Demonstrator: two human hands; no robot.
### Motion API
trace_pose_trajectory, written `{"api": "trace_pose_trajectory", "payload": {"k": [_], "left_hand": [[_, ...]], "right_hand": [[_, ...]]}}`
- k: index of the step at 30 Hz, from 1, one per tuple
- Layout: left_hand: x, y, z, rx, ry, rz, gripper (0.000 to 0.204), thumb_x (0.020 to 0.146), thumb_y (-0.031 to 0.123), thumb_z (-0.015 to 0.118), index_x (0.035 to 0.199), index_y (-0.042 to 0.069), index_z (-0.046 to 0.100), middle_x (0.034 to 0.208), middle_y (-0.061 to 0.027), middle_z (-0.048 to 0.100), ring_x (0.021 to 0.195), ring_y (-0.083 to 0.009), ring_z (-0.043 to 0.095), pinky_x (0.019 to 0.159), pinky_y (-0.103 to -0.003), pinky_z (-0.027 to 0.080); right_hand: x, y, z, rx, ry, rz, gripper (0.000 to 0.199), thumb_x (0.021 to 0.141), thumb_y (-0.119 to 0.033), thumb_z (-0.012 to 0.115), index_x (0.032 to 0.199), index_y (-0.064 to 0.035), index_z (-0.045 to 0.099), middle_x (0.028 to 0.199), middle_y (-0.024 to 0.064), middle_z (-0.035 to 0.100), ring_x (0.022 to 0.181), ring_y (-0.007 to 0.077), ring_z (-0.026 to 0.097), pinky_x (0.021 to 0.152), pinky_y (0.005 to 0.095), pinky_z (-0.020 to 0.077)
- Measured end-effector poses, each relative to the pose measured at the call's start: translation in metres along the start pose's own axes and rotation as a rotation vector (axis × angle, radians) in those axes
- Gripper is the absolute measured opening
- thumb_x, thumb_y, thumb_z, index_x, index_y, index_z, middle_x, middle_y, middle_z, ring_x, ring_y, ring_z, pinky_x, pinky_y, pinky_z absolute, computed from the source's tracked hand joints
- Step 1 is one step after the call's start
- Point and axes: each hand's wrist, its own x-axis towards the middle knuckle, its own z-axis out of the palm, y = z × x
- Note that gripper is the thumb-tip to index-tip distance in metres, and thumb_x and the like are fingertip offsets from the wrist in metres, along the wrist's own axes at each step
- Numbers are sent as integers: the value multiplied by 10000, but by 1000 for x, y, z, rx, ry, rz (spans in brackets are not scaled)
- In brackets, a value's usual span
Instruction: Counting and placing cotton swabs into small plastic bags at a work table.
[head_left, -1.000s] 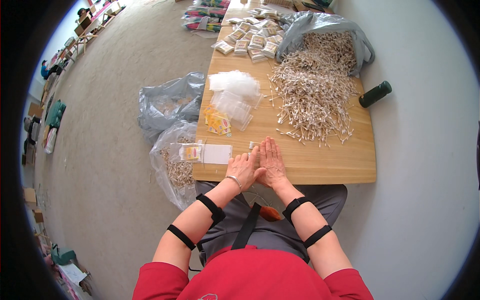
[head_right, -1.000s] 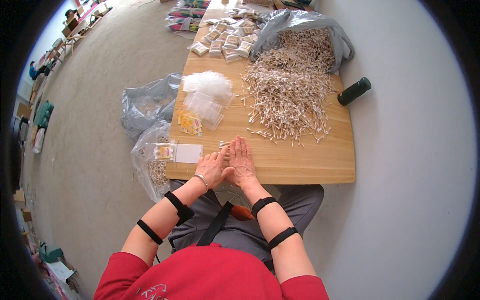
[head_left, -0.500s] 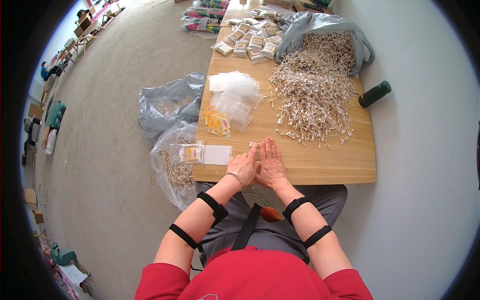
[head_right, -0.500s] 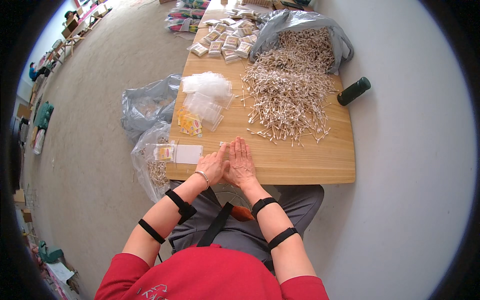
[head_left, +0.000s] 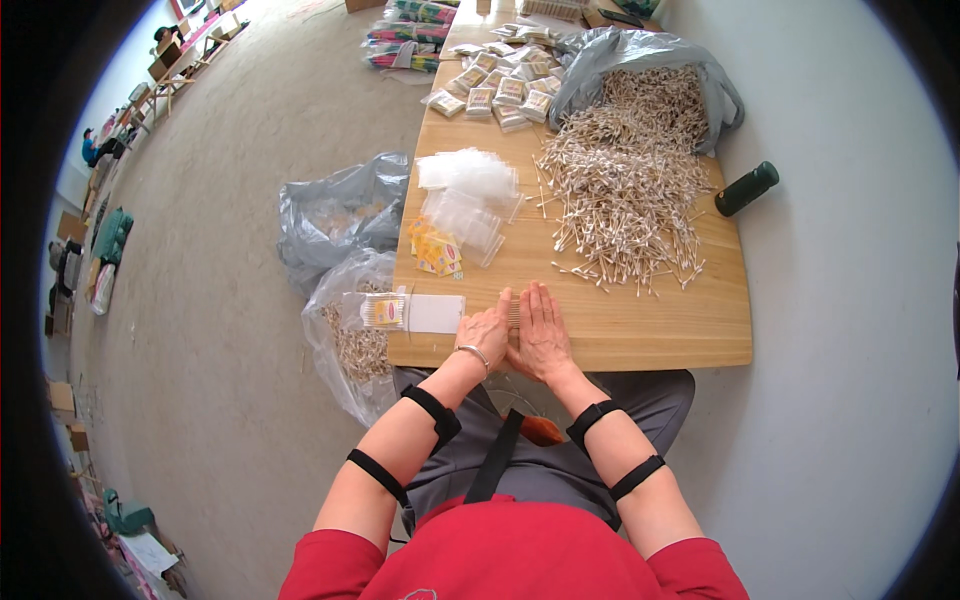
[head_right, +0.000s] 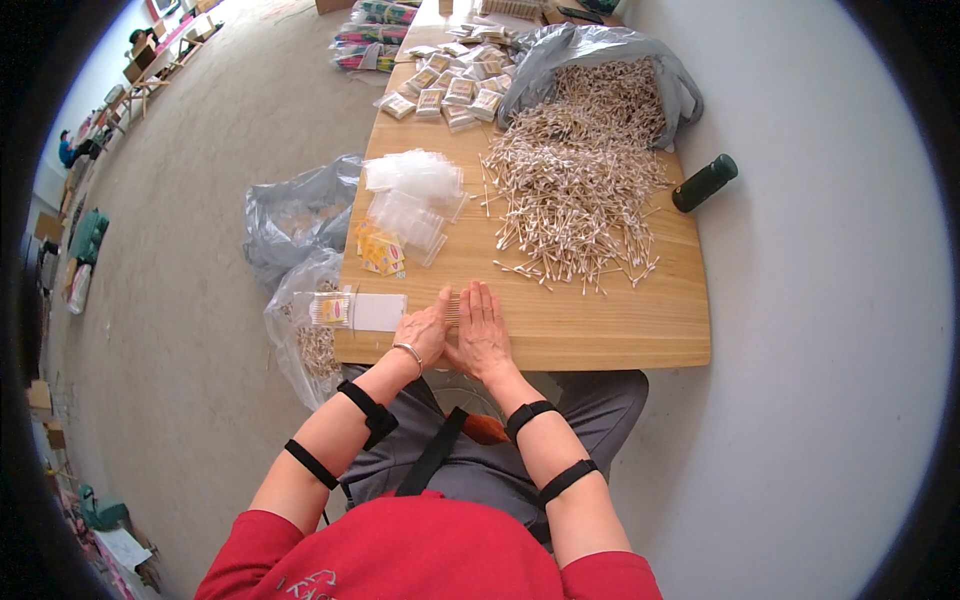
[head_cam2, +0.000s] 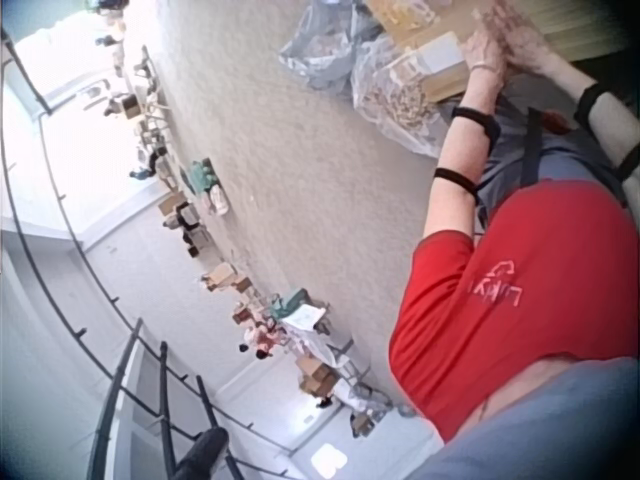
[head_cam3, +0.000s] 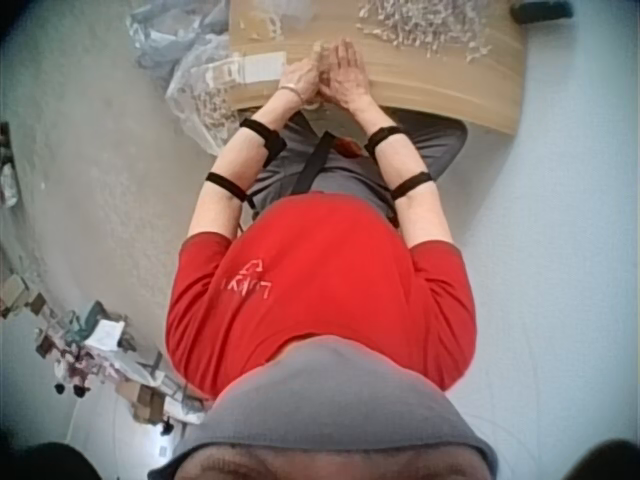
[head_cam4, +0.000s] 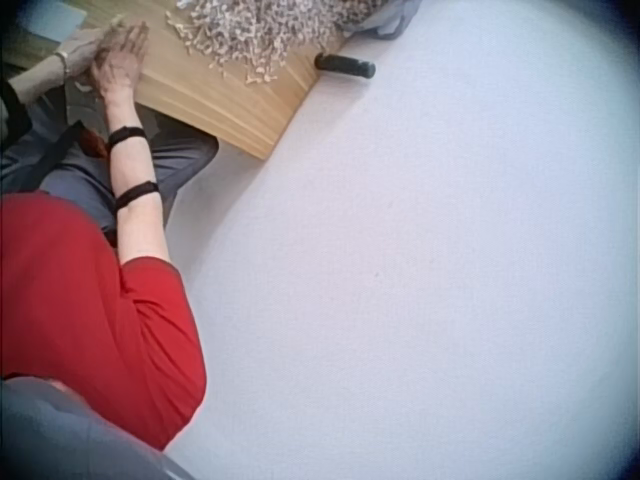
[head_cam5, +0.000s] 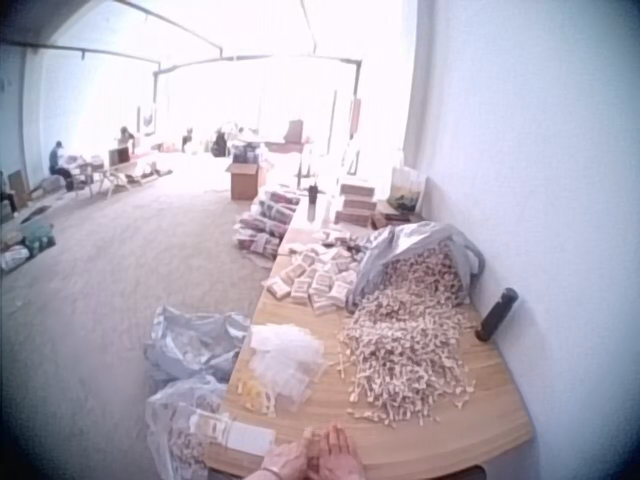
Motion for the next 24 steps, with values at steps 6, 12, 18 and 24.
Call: {"api": "trace_pose_trajectory", "payload": {"k": [6, 12, 18, 24], "left_hand": [[-3, 3, -9, -168, 58, -3, 463, 844, 189, 579, 1252, 19, 444, 904, -196, 643, 860, -350, 626, 743, -435, 478], [4, -21, 13, -718, 577, 44, 376, 925, 131, 480, 1280, 7, 472, 1248, -195, 532, 1147, -275, 522, 960, -364, 418], [16, -6, 37, -1248, 531, 64, 442, 994, 231, 372, 1351, -28, 404, 1369, -155, 449, 1293, -229, 382, 1081, -310, 259], [16, -18, 32, -1374, 435, 100, 466, 1011, 267, 350, 1361, -38, 382, 1397, -138, 417, 1303, -206, 363, 1097, -307, 242]], "right_hand": [[-7, -3, 0, -5, -28, 8, 929, 799, -512, 547, 1410, 82, 179, 1491, 260, 131, 1412, 346, 102, 1147, 448, 89], [-8, -6, -5, 44, -47, 13, 1015, 779, -581, 566, 1415, 88, 144, 1498, 258, 99, 1415, 350, 70, 1149, 444, 71], [-5, -12, -3, 29, -60, 40, 980, 794, -528, 567, 1414, 96, 134, 1497, 264, 91, 1414, 362, 58, 1150, 446, 61], [0, -28, 7, 46, -59, 56, 885, 840, -464, 495, 1408, 108, 130, 1494, 276, 90, 1410, 387, 48, 1148, 459, 52]]}}
